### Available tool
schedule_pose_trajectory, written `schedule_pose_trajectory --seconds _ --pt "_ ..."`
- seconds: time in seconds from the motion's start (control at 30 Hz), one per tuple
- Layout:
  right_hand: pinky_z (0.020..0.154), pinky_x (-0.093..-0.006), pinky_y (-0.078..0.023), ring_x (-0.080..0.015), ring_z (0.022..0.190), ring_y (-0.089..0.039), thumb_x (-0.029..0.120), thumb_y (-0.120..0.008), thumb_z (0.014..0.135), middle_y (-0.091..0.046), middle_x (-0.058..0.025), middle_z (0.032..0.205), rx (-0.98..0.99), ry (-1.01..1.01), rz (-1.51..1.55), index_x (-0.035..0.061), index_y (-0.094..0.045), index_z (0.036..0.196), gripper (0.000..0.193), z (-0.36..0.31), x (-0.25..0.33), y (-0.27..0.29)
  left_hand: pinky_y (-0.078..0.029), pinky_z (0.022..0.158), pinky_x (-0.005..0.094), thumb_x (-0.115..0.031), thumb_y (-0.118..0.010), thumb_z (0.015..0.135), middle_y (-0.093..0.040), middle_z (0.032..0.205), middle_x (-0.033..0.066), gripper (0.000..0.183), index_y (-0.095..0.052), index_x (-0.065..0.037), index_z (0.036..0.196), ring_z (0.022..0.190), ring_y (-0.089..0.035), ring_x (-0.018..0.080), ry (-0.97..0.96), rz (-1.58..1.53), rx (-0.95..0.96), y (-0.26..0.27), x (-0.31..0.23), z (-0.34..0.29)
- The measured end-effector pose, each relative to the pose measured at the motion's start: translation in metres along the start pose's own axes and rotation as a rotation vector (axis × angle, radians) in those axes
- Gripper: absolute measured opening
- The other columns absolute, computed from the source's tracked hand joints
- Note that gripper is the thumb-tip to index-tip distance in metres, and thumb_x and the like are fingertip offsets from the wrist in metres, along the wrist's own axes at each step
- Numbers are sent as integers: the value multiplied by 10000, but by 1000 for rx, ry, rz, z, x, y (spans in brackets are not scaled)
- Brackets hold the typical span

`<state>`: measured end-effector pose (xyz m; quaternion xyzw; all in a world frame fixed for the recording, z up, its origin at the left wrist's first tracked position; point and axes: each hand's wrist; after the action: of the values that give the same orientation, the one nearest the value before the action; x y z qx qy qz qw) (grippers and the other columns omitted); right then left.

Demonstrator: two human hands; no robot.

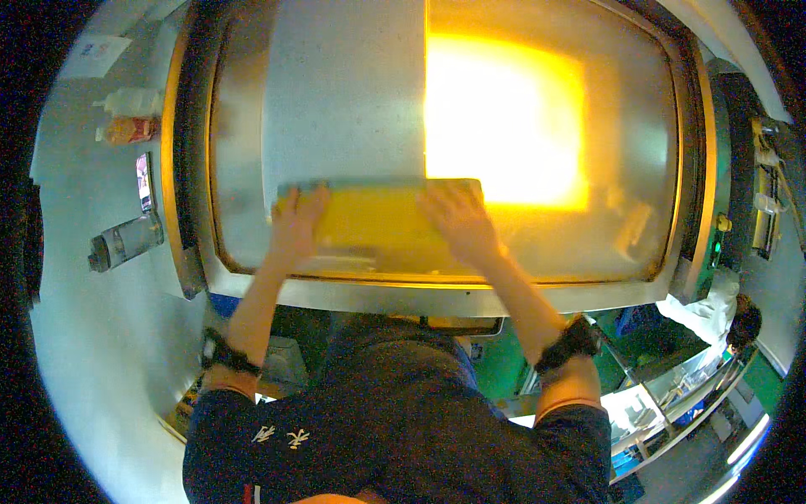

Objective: The person is placing circuit board panels into a UV exposure machine, using a squeegee to align or flatten them, and cycling the machine.

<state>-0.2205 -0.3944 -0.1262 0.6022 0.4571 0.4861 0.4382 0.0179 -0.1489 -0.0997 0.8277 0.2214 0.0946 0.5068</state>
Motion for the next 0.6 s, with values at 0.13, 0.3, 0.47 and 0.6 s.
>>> schedule_pose_trajectory --seconds 0.13,0.3,0.47,0.6 --pt "1096 -462 -326 -316 1311 -416 -43 -523 778 -461 -40 1457 -221 -41 -140 172 -445 1424 685 157 -130 7 -262 1022 758 -47 -512 880 -258 1585 -85 697 -310 -269 1509 1408 -297 407 108 21 -215 51 52 176" --pt "1144 -498 -281 -282 1369 -408 57 -559 833 -410 10 1510 -235 -176 -190 276 -344 1486 721 272 -264 27 -300 991 765 -34 -513 859 -298 1568 -89 709 -334 -293 1494 1393 -347 370 72 9 -262 135 83 353" --pt "1155 -434 -293 -253 1409 -348 -1 -535 816 -373 17 1534 -168 -185 -203 272 -323 1504 770 365 -305 74 -335 1065 650 -27 -544 836 -326 1560 -11 728 -353 -302 1483 1358 -381 409 -91 -95 -416 172 161 463" --pt "1158 -470 -285 -267 1411 -342 82 -686 748 -363 5 1542 -29 -169 -117 258 -350 1490 833 343 -315 48 -370 1092 544 -17 -565 816 -475 1443 101 688 -425 -268 1441 1321 -429 405 49 -51 -311 136 142 437"
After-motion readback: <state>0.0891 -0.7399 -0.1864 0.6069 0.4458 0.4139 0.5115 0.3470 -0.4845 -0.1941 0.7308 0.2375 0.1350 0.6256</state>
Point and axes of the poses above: each hand's wrist, its own z-axis towards the middle knuckle, its own y-axis out of the back of the hand, x = y × z
